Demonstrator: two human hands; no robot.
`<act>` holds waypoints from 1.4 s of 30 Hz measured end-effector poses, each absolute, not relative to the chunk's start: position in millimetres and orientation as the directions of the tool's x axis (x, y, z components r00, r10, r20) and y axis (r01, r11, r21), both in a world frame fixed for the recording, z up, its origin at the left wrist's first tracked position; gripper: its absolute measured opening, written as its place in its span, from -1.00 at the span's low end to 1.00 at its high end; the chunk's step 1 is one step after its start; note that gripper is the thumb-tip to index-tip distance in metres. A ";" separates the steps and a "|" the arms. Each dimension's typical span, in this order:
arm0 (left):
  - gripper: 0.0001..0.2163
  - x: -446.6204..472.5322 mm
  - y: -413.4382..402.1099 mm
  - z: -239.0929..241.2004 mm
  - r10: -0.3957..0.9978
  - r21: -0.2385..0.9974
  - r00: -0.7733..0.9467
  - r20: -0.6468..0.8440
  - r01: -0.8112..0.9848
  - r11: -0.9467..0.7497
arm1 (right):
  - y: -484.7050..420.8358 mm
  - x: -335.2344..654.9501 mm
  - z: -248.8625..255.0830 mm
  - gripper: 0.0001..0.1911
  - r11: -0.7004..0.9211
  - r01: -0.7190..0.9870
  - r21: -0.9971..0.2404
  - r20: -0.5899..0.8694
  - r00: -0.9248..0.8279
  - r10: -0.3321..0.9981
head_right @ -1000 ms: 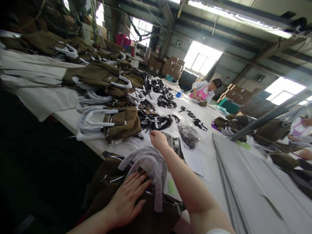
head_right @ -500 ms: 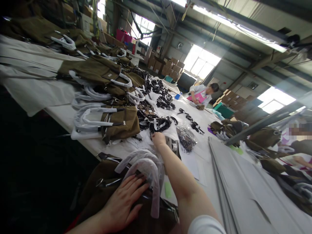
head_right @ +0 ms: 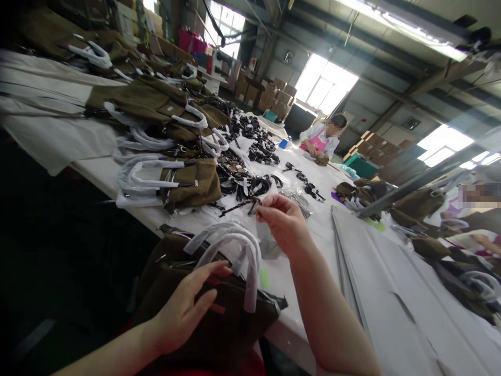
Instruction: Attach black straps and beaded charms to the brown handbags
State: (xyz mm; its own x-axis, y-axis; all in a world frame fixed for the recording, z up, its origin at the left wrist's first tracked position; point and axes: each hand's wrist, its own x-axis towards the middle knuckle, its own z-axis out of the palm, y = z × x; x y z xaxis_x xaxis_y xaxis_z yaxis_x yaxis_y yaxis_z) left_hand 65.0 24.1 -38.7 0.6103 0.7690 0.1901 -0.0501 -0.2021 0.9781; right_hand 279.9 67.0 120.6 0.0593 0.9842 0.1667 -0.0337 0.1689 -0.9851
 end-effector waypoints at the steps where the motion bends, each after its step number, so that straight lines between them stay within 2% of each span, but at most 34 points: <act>1: -0.47 64.6 21.8 -26.7 0.749 0.981 0.661 0.040 -0.169 0.097 | 38.0 273.1 120.1 -0.80 0.187 -0.069 -0.980 0.189 -0.032 0.981; 2: -0.39 64.6 20.7 -16.2 0.686 0.893 0.724 -0.075 -0.258 0.370 | 10.0 267.1 116.7 -0.84 0.171 -0.065 -0.983 0.178 -0.133 0.975; 4: -0.34 66.0 20.4 -3.5 0.545 0.639 0.816 -0.193 -0.317 0.701 | -39.1 259.5 102.6 -0.90 0.122 0.016 -0.992 0.108 -0.355 0.929; 5: -0.42 67.2 20.1 -1.9 0.500 0.547 0.834 -0.233 -0.312 0.777 | -59.3 258.3 92.2 -0.92 0.096 0.071 -0.993 0.056 -0.434 0.899; 7: -0.67 70.3 16.7 -6.8 0.475 0.493 0.825 -0.307 -0.289 0.821 | -91.0 259.9 67.3 -0.93 0.030 0.150 -0.988 -0.050 -0.498 0.866; 9: -0.79 73.9 8.9 -17.1 0.497 0.549 0.784 -0.372 -0.246 0.799 | -113.7 264.1 41.5 -0.94 -0.068 0.155 -0.986 -0.130 -0.439 0.889; 12: -0.75 78.4 -4.9 -27.6 0.490 0.594 0.778 -0.394 -0.192 0.781 | -136.9 269.6 13.5 -0.93 -0.171 0.078 -0.982 -0.186 -0.281 0.941; 16: -0.56 82.5 -13.4 -13.8 0.502 0.599 0.847 -0.172 -0.315 0.736 | -154.5 273.0 2.6 -0.94 -0.189 0.052 -0.981 -0.196 -0.242 0.950; 18: -0.62 84.5 -14.9 2.1 0.478 0.650 0.875 -0.074 -0.322 0.688 | -158.5 273.4 4.0 -0.96 -0.169 0.111 -0.979 -0.196 -0.317 0.928; 20: -0.75 86.1 -17.0 18.6 0.444 0.740 0.895 -0.051 -0.265 0.619 | -158.5 272.3 7.3 -0.97 -0.144 0.169 -0.975 -0.198 -0.370 0.908; 22: -0.78 86.0 -20.5 32.0 0.458 0.837 0.888 -0.051 -0.212 0.504 | -153.7 269.6 11.1 -0.95 -0.109 0.176 -0.978 -0.163 -0.334 0.928; 24: -0.74 83.2 -25.7 40.6 0.460 0.912 0.887 -0.046 -0.150 0.381 | -143.8 266.8 12.8 -0.76 -0.064 0.129 -0.990 -0.093 -0.230 0.969; 27: -0.67 75.6 -35.7 41.5 0.326 0.957 0.941 -0.085 -0.015 0.291 | -121.7 267.7 6.3 -0.51 -0.019 0.053 -0.998 -0.020 -0.005 1.000; 30: -0.65 70.9 -43.7 27.9 0.239 0.939 0.958 -0.157 0.069 0.338 | -103.7 274.2 -7.9 -0.59 -0.011 0.019 -1.000 -0.005 0.292 0.956; 32: -0.66 70.9 -45.7 14.5 0.265 0.917 0.944 -0.196 0.080 0.391 | -101.6 275.8 -13.5 -0.60 -0.014 -0.003 -1.000 -0.014 0.367 0.930; 35: -0.65 72.1 -44.5 -2.7 0.271 0.896 0.931 -0.244 0.110 0.430 | -112.6 268.8 -8.7 -0.60 -0.007 0.074 -0.997 0.017 0.317 0.948; 39: -0.67 71.8 -40.7 -11.5 0.254 0.887 0.926 -0.278 0.147 0.437 | -130.6 254.2 5.5 -0.79 0.005 0.322 -0.947 0.099 0.275 0.956; 41: -0.70 71.8 -39.7 -12.2 0.247 0.901 0.929 -0.275 0.160 0.402 | -134.3 250.8 7.4 -0.90 0.014 0.384 -0.923 0.114 0.238 0.964; 42: -0.71 72.0 -39.5 -12.2 0.242 0.909 0.931 -0.272 0.166 0.383 | -134.8 250.3 7.0 -0.87 0.028 0.409 -0.912 0.123 0.207 0.971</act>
State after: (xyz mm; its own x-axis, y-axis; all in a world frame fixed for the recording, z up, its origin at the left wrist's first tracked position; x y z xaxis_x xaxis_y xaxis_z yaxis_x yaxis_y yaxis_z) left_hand 72.0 -39.5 -12.2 0.9314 0.2419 -0.2719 0.1659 0.3828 0.9088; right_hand 250.3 -134.8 7.0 0.2070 0.9706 0.1228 0.4095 0.0281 -0.9119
